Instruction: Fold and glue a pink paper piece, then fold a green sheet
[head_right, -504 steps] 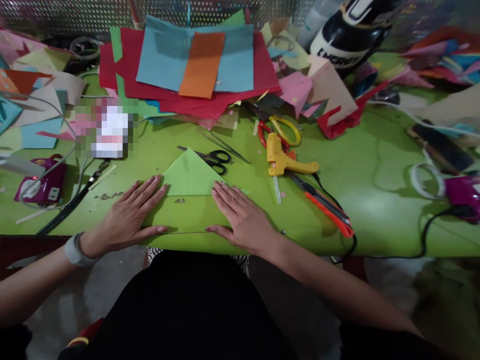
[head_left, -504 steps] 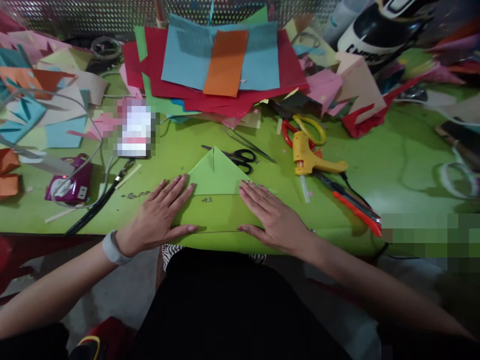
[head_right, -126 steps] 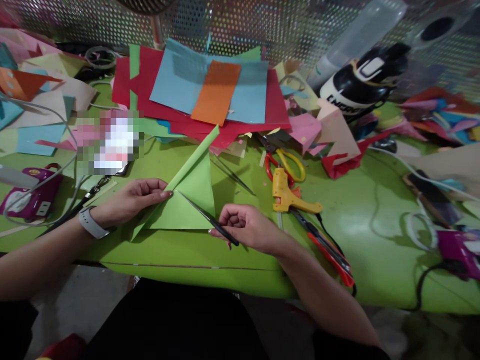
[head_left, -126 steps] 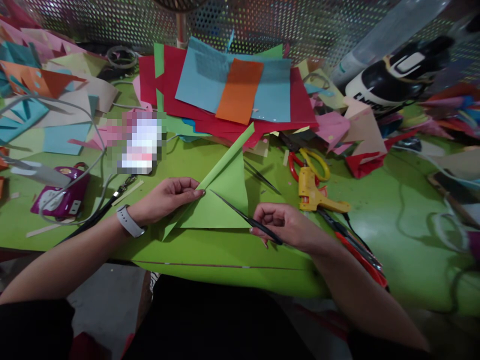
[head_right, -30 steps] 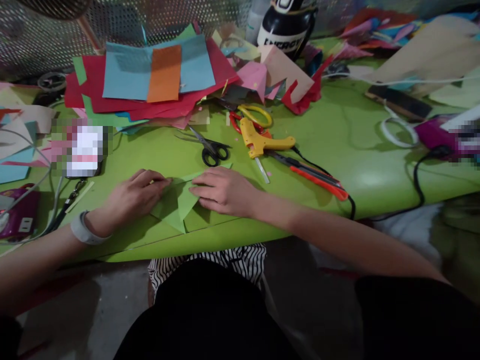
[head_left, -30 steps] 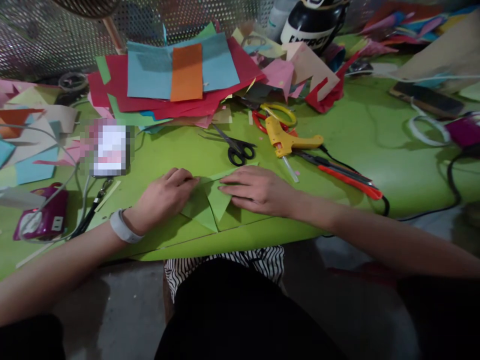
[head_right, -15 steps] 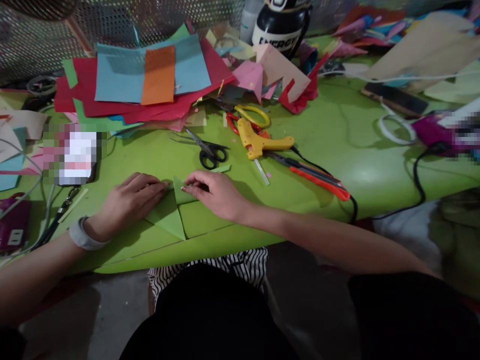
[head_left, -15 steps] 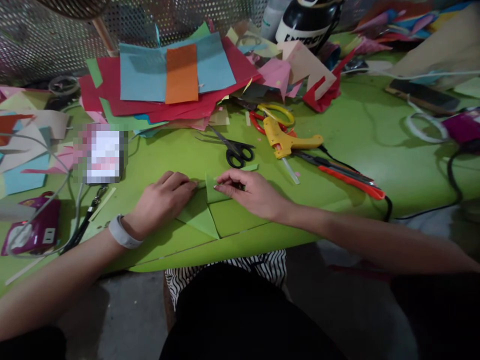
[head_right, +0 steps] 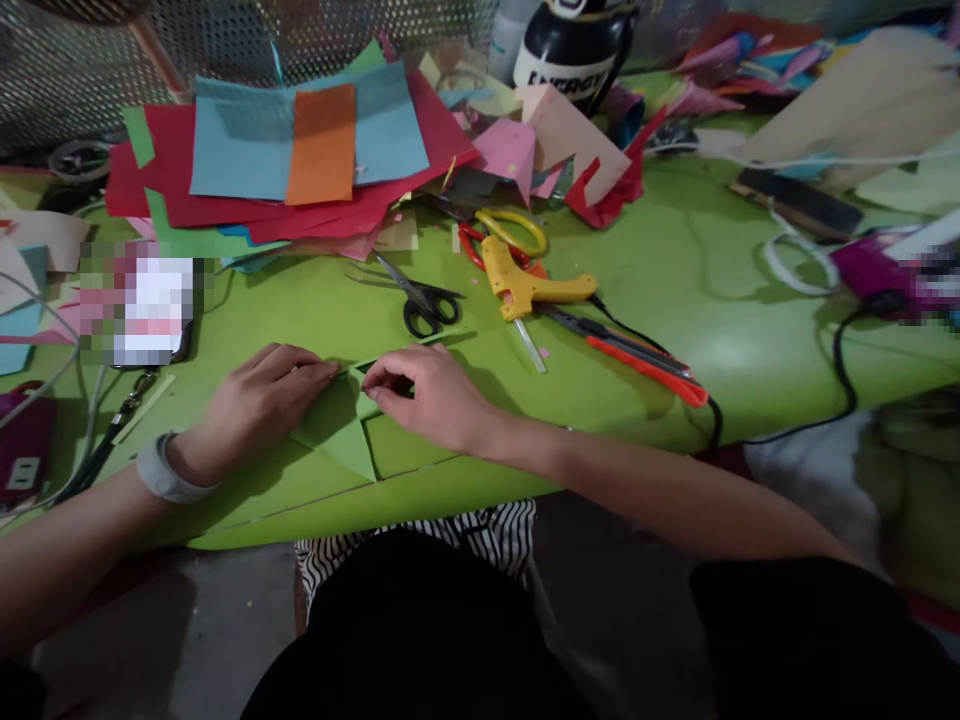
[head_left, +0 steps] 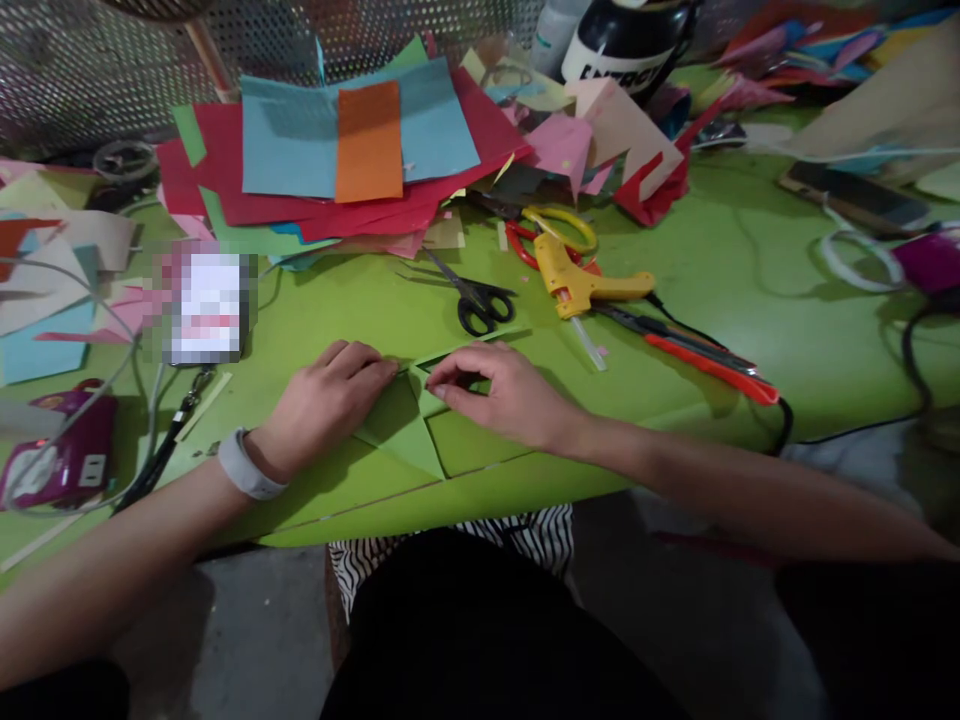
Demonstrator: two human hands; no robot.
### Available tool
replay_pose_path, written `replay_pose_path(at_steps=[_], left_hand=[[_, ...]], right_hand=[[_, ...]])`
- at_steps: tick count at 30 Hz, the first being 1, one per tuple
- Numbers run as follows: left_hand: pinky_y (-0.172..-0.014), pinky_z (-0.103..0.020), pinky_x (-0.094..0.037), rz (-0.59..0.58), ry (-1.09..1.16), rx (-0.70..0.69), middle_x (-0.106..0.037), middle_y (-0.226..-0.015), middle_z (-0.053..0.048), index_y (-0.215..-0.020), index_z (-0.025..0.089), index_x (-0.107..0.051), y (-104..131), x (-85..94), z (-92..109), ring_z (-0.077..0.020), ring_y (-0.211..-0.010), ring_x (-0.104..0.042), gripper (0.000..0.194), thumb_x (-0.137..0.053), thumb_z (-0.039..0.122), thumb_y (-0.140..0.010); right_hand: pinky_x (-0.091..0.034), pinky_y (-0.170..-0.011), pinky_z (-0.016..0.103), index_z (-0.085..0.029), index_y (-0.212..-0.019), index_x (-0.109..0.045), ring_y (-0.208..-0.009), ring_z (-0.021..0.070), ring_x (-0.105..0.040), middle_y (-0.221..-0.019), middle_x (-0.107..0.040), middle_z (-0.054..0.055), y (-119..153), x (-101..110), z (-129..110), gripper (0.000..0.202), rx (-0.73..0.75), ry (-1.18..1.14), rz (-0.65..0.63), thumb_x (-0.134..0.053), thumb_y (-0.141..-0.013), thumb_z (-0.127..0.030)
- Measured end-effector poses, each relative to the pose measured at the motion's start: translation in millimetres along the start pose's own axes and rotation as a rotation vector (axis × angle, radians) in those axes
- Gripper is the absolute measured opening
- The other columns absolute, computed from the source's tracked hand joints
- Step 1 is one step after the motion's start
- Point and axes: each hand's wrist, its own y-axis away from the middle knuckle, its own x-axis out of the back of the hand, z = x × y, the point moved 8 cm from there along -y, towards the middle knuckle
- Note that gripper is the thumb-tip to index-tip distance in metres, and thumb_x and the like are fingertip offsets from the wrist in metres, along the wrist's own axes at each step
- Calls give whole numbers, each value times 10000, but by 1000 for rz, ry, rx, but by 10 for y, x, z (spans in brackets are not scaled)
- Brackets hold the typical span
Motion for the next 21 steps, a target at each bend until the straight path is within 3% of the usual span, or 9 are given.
replay_pose_path(at_steps=[5,12,16,21], left_hand=[[-718,-284,-562,20,9,3,-685,-951,-80,-1095,137,-666,-2,0,4,-187,-847,-636,188,-542,151,-955],[-704,-288,-568,24,16,11,-684,-933,-80,-1085,129,-670,-7,12,-5,-186,-833,-640,198,-513,158,-968],[-712,-298,-572,19,29,14,-684,-934,-86,-1082,124,-676,-8,9,-4,-191,-834,-638,203,-511,161,-969],[-722,-305,-571,13,39,27,-685,-934,-88,-1078,126,-685,-11,3,-8,-192,-839,-637,201,-523,175,-969]], right_hand=[[-444,-811,357,-203,-1020,-711,-830,178,-663,-900,-751,34,1,8,-1,158,17,43,-15,-603,-915,-251],[-451,-815,357,-182,-1022,-652,-787,175,-649,-791,-705,15,4,14,-36,138,9,57,-19,-589,-907,-224],[-481,-779,338,-187,-1012,-638,-829,181,-644,-886,-707,45,19,-12,-25,129,8,43,-9,-564,-916,-230],[-486,-817,344,-182,-948,-671,-900,188,-629,-919,-708,59,41,2,-75,120,114,83,21,-562,-938,-231]])
